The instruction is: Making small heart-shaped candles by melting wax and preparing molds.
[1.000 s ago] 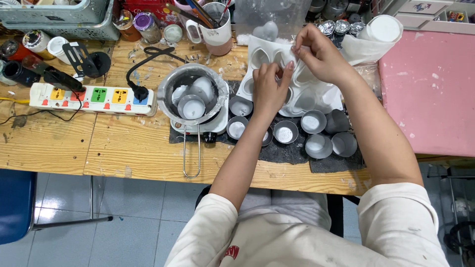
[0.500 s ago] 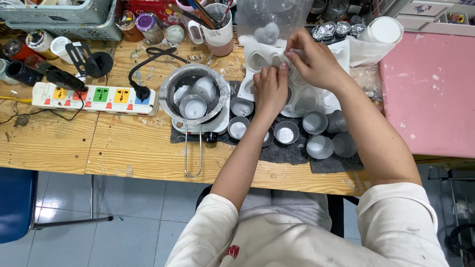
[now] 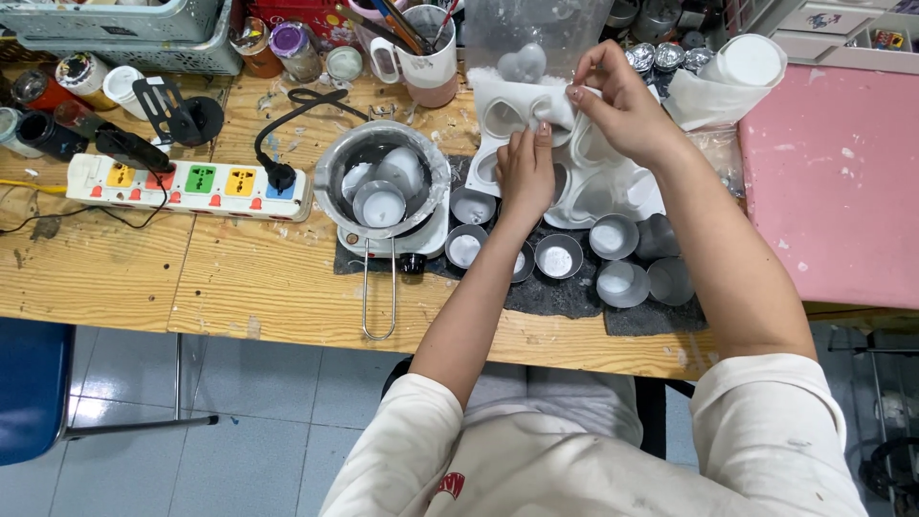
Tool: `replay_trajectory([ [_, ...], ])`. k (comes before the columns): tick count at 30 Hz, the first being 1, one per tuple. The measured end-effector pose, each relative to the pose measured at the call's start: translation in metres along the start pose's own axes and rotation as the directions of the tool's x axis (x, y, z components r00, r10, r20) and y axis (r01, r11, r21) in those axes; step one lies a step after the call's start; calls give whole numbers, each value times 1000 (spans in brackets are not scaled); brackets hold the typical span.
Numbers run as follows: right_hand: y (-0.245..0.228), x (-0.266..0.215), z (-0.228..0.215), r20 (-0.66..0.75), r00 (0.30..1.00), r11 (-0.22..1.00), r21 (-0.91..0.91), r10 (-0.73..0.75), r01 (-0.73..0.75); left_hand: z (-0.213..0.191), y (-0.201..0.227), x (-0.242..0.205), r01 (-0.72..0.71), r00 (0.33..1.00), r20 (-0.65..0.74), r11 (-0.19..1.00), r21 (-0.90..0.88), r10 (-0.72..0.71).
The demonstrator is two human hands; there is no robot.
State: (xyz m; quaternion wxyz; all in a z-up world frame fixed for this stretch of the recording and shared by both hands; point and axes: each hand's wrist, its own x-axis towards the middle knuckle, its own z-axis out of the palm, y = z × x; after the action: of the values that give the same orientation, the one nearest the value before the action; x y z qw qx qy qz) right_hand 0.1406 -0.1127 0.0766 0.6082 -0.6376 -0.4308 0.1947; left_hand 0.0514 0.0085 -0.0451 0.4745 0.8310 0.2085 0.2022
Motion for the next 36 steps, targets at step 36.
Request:
replay_trajectory([
  [36,34,13,-8,-202,964,787,-617,-173,13,-41,37,-12,-8,979,-196,964,-264,-46],
])
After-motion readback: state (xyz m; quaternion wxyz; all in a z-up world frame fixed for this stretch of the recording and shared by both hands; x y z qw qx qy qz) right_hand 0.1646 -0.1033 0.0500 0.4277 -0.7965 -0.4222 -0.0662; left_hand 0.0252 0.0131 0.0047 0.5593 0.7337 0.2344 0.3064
